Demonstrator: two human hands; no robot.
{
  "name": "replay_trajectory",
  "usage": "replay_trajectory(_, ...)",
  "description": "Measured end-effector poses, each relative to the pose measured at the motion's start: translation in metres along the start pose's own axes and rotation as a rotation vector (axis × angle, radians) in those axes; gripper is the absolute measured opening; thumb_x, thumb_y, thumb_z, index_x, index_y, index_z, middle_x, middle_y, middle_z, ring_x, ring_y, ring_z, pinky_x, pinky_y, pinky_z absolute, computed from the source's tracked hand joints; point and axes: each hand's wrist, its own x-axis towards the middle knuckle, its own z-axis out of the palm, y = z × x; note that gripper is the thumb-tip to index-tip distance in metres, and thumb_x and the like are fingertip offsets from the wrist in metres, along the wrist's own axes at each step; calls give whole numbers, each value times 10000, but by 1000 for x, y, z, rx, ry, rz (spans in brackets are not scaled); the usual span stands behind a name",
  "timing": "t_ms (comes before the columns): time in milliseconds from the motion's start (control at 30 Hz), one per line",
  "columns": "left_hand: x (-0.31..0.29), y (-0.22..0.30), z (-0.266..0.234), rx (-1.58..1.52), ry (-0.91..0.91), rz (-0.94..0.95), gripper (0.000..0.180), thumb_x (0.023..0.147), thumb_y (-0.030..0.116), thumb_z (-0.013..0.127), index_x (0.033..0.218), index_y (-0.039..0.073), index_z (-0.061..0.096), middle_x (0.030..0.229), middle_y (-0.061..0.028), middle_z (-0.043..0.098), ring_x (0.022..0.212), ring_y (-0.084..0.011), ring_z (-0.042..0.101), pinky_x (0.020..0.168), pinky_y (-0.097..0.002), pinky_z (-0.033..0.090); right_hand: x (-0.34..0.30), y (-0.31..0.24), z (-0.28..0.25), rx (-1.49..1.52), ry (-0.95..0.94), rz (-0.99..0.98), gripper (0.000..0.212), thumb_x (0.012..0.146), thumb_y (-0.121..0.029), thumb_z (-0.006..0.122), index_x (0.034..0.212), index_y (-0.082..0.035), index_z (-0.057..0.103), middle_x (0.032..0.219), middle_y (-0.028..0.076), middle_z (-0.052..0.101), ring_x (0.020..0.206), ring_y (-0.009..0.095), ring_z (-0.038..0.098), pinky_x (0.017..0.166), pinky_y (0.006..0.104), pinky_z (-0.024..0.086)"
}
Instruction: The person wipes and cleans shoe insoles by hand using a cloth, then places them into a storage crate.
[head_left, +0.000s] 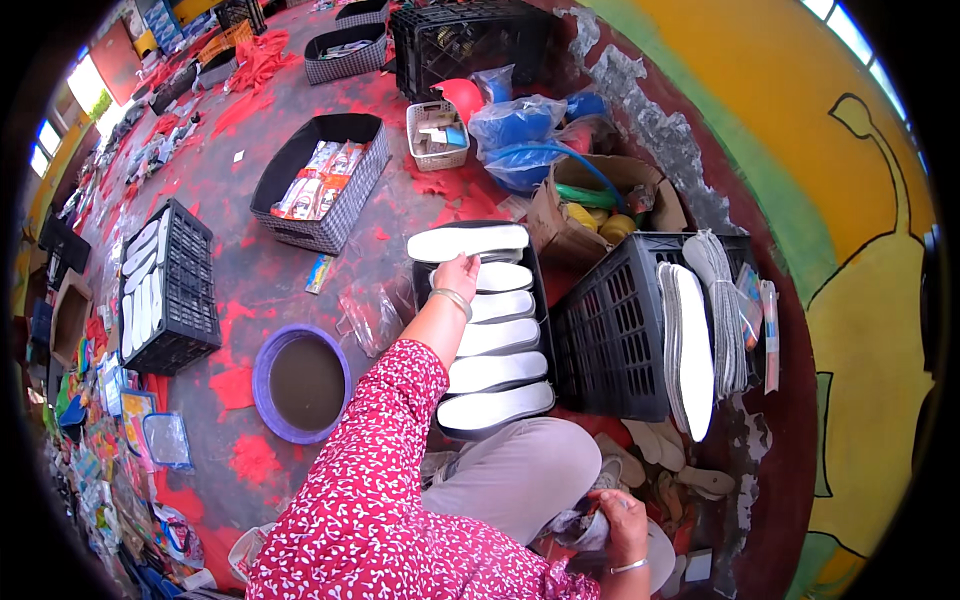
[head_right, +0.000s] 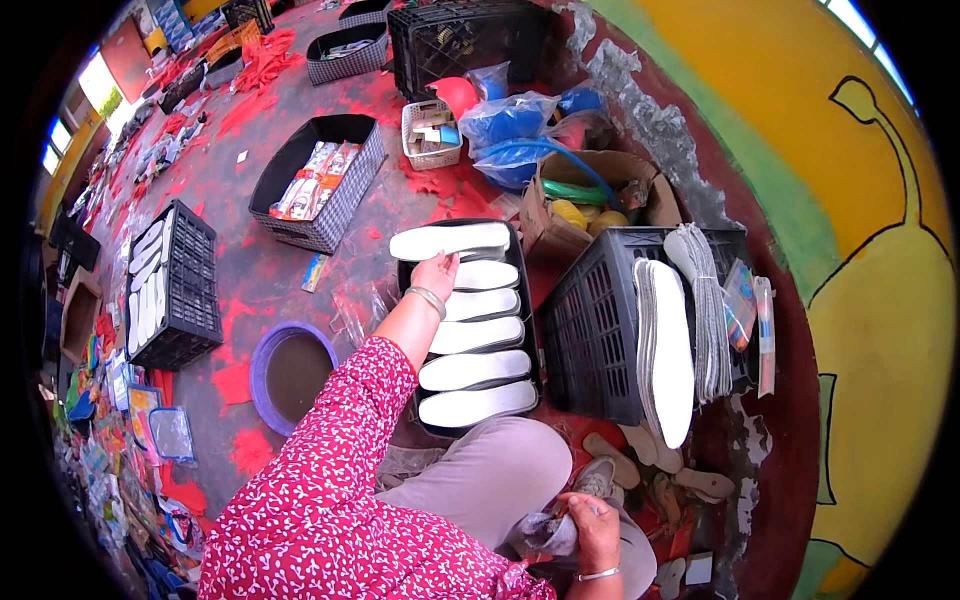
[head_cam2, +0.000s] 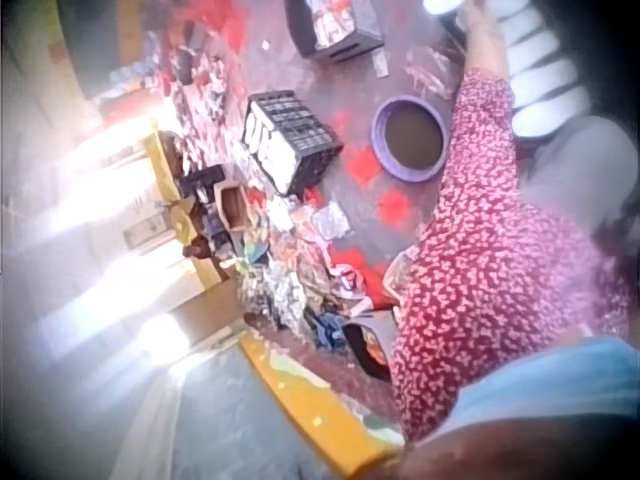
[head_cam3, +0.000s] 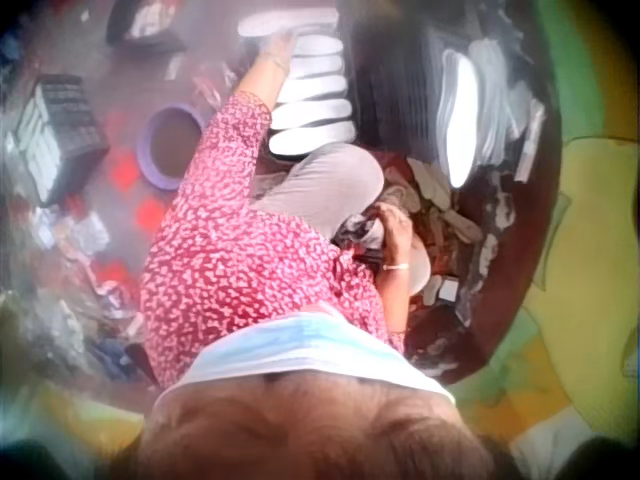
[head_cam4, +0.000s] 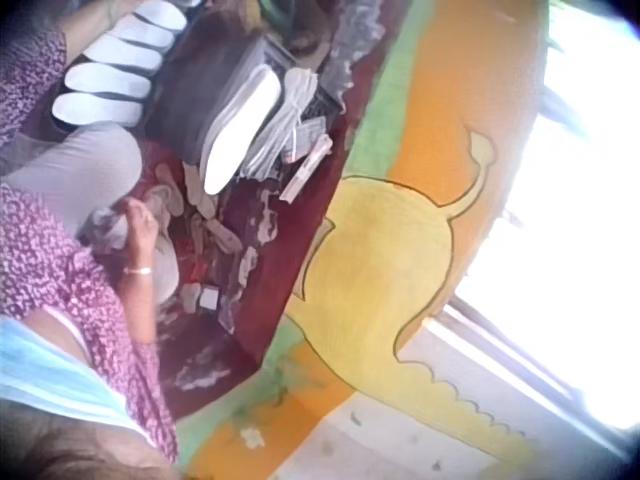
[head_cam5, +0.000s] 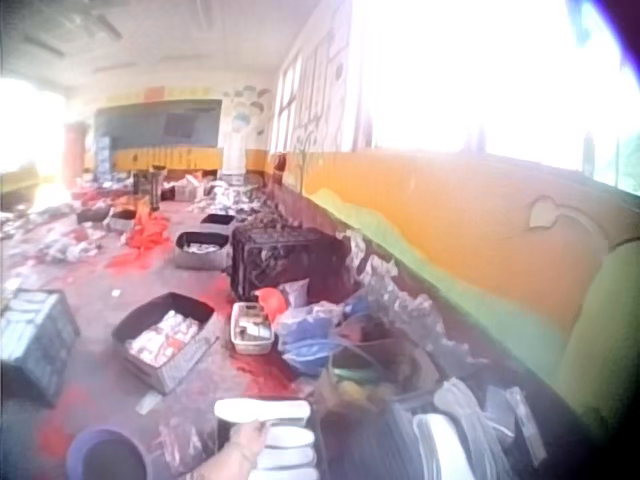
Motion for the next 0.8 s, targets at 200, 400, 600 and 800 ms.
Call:
replay_trajectory(200,60,-10,-9,-60,-102,10,107,940,16,473,1013,-62,465,965,-190,580,911,-309,619,822,-351,569,8,-10,6,-55,-2,101,205,885,-135,584,902,53,666,792,76,656,724,138,587,694,245,458)
replay_trajectory(400,86,-32,-28,30,68,-62,239,959,42,445,1140,-113,422,1100,-225,512,973,-331,585,845,-357,564,16,-5,1,17,29,183,186,883,-161,605,920,15,653,827,52,647,756,127,580,693,244,462)
replay_trajectory(600,112,-38,-36,120,186,-71,254,961,17,424,1177,-116,402,1073,-230,529,973,-361,597,829,-336,575,21,-2,-2,55,29,198,171,875,-143,620,921,18,653,829,56,650,766,132,587,706,246,465)
replay_trajectory(800,120,-38,-32,209,303,-35,247,930,-37,456,1156,-131,425,1032,-233,534,877,-346,626,745,-320,614,20,2,-2,24,70,180,162,874,-128,619,927,21,657,835,61,657,777,139,596,727,255,473)
